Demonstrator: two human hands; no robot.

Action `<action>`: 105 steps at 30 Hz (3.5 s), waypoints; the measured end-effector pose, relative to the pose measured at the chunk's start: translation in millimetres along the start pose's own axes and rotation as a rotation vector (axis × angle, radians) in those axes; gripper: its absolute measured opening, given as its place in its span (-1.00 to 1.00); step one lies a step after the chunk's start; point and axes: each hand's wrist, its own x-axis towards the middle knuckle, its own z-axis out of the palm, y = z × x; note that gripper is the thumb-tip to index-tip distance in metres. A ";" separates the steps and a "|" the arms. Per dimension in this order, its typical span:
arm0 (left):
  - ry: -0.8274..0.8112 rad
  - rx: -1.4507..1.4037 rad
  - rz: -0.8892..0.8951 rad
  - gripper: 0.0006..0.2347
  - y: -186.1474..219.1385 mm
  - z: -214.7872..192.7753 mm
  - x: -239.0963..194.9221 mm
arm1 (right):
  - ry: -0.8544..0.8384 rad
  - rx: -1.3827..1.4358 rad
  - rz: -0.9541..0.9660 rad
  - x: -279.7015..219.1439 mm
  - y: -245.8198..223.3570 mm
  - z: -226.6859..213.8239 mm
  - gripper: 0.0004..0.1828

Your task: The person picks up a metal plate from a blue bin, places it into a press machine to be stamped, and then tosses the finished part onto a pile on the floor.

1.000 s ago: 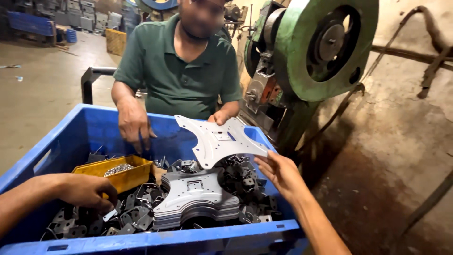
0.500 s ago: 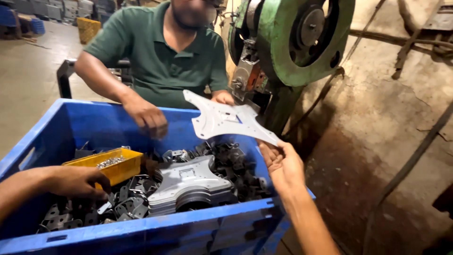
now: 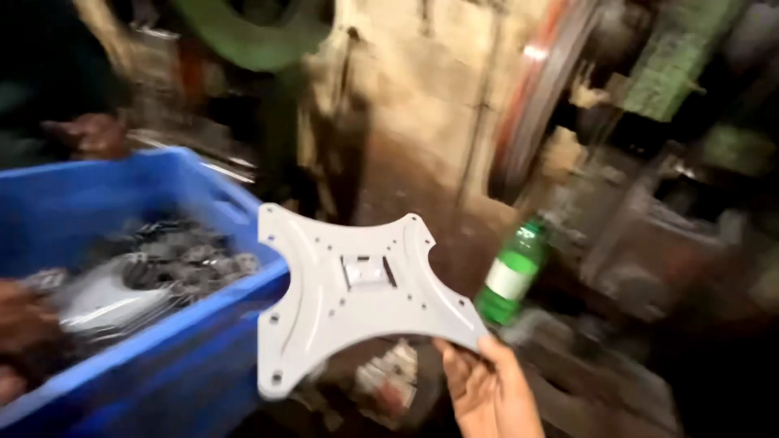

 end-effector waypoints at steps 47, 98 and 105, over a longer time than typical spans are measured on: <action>-0.252 -1.227 -0.028 -0.77 337.3 623.6 367.2 | 0.312 -0.236 -0.537 33.3 -209.4 -213.2 -0.61; -0.320 -1.107 -0.046 -0.83 306.2 625.0 353.8 | 0.379 -0.419 -0.443 14.8 -194.7 -221.7 -0.58; -0.339 -1.081 -0.031 -0.82 301.8 624.9 358.7 | 0.397 -0.365 -0.369 27.5 -208.4 -236.8 -0.62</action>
